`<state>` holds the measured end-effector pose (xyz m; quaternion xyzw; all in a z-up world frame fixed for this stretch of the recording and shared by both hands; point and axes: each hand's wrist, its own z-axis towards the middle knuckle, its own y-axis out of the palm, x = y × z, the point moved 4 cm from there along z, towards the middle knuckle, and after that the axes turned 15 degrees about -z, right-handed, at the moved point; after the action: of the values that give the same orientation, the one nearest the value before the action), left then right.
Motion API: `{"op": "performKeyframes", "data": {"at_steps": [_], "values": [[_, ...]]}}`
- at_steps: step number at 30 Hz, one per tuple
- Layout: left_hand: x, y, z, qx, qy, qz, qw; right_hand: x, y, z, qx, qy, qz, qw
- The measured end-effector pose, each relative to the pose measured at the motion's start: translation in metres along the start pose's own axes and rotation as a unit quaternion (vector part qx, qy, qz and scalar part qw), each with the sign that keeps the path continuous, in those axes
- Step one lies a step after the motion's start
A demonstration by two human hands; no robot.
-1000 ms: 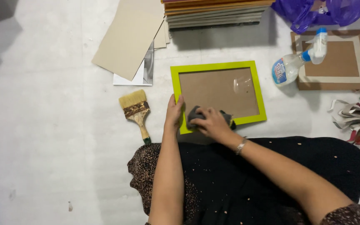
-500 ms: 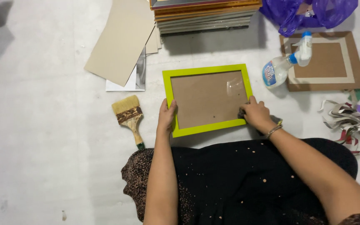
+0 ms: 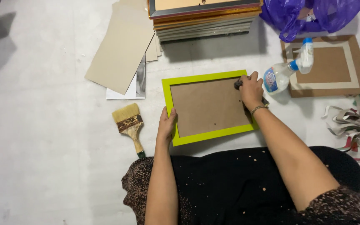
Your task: Cleaning a picture frame using a brush, spray cleaner, and a cloth
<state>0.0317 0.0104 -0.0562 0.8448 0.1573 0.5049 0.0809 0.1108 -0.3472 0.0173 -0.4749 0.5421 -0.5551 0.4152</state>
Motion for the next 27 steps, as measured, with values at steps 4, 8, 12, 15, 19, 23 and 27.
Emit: {"op": "performKeyframes", "data": {"at_steps": [4,8,12,15,19,23,27], "values": [[0.023,0.022,-0.016,0.027,0.023,0.009,0.999,0.0,0.026,0.016,0.032,0.115,0.063,0.991],[0.005,0.01,-0.005,0.03,0.031,0.018,0.999,-0.065,0.024,0.001,0.034,0.145,0.075,0.986],[0.003,0.007,-0.001,0.019,0.073,0.016,0.997,-0.142,0.008,-0.029,0.049,0.062,0.108,0.991],[0.007,0.008,-0.004,0.012,0.081,0.006,0.997,-0.196,-0.007,-0.048,0.103,-0.067,0.138,0.983],[0.026,0.013,-0.009,0.01,0.12,0.04,0.992,-0.223,-0.047,-0.08,0.091,-0.206,0.199,0.954],[-0.002,0.007,0.004,0.018,0.092,0.044,0.995,-0.163,-0.049,-0.071,0.053,-0.224,0.173,0.958],[0.011,0.005,-0.005,0.035,0.102,0.024,0.994,-0.071,0.002,-0.058,-0.022,-0.057,0.089,0.994]]}}
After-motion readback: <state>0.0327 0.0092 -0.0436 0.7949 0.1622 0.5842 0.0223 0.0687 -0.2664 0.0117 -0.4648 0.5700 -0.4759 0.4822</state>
